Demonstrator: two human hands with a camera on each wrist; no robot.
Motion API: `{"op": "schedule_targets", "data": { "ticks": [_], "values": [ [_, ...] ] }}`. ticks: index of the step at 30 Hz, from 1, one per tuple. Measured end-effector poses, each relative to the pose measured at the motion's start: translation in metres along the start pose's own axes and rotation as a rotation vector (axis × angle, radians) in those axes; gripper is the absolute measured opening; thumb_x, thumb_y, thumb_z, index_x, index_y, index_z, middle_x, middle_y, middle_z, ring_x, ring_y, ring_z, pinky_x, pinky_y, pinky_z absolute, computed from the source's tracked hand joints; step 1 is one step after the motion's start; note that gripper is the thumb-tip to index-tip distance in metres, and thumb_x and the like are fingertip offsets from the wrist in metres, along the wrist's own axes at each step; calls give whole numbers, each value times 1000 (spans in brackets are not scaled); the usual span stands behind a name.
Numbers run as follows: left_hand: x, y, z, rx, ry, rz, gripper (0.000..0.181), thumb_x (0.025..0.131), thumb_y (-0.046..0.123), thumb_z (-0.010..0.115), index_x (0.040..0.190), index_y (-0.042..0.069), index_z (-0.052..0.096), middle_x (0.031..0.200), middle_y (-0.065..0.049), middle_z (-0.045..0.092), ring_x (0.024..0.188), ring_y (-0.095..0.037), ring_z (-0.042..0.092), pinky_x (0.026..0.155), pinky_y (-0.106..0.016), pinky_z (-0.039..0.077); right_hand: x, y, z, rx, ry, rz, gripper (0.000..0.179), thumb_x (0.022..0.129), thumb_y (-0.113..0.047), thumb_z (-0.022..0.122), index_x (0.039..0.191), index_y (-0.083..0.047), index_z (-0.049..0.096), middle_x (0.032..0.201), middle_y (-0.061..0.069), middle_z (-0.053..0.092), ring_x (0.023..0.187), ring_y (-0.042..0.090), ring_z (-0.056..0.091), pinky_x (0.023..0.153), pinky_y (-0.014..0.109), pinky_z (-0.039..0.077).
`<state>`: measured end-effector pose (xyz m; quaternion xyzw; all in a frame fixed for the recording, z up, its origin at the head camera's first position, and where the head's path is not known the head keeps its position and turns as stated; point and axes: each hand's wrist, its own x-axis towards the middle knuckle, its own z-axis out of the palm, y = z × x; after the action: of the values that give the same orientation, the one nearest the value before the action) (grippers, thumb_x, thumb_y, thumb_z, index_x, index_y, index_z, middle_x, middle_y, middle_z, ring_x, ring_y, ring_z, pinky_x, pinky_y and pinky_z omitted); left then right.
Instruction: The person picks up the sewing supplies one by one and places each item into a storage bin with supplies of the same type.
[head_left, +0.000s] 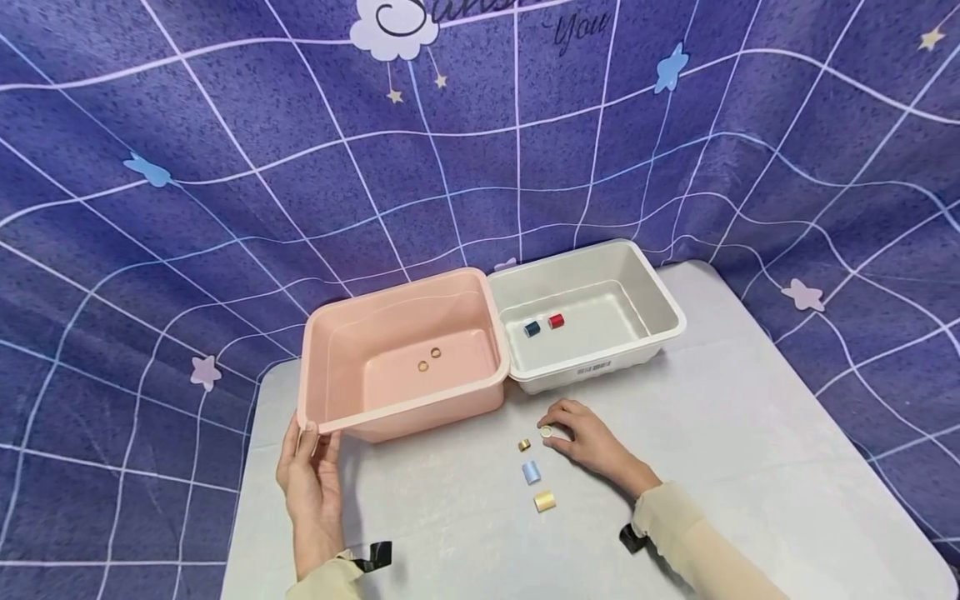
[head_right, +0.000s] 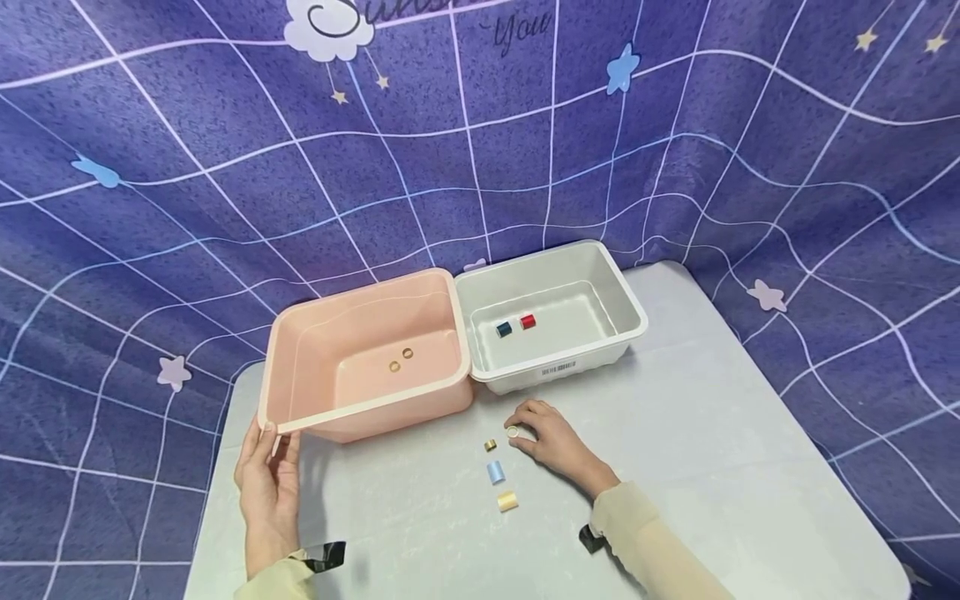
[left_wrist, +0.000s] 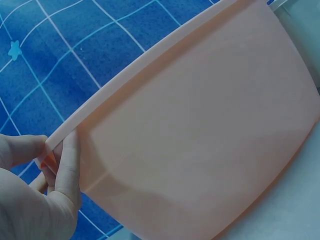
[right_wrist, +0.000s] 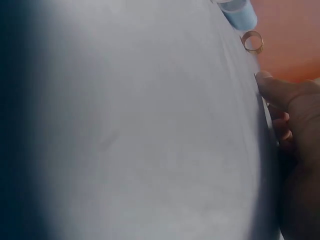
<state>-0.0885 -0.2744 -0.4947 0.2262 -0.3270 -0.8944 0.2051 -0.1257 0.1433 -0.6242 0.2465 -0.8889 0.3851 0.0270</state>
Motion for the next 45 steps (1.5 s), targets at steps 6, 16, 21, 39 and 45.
{"op": "schedule_targets", "data": {
  "ticks": [6,16,21,39,45],
  "values": [
    [0,1,1,28,8,-13,53,99,-2,67,149,8,56,124,-12,58,86,-16,65,80,-25,70,-3,1,3,1,45,-4,26,85,-22,88,109,-21,78,108,-7,68,103,12,63,92,39,61],
    [1,0,0,13,5,-17,53,99,-3,66,149,8,56,126,-12,57,85,-16,65,80,-25,70,-1,-3,5,41,72,47,25,84,-23,89,107,-24,78,105,-10,69,99,10,63,84,32,60],
    [2,0,-1,16,12,-28,54,99,-3,66,150,9,56,129,-12,55,86,-16,65,82,-25,70,1,-7,3,140,67,73,24,85,-18,88,106,-19,77,105,-7,71,93,9,62,78,25,59],
    [1,0,1,-21,-9,-26,53,98,-5,65,149,8,57,133,-12,54,90,-19,66,87,-28,69,21,-62,-32,232,123,-194,25,85,-12,88,103,-14,71,103,-4,71,81,12,65,67,22,59],
    [1,-1,-1,-35,-10,-13,51,99,-5,65,147,7,58,130,-14,57,87,-19,67,83,-28,70,30,-85,-46,173,140,-337,24,82,-14,90,96,-14,71,88,-5,70,77,9,64,61,22,59]
  ]
}}
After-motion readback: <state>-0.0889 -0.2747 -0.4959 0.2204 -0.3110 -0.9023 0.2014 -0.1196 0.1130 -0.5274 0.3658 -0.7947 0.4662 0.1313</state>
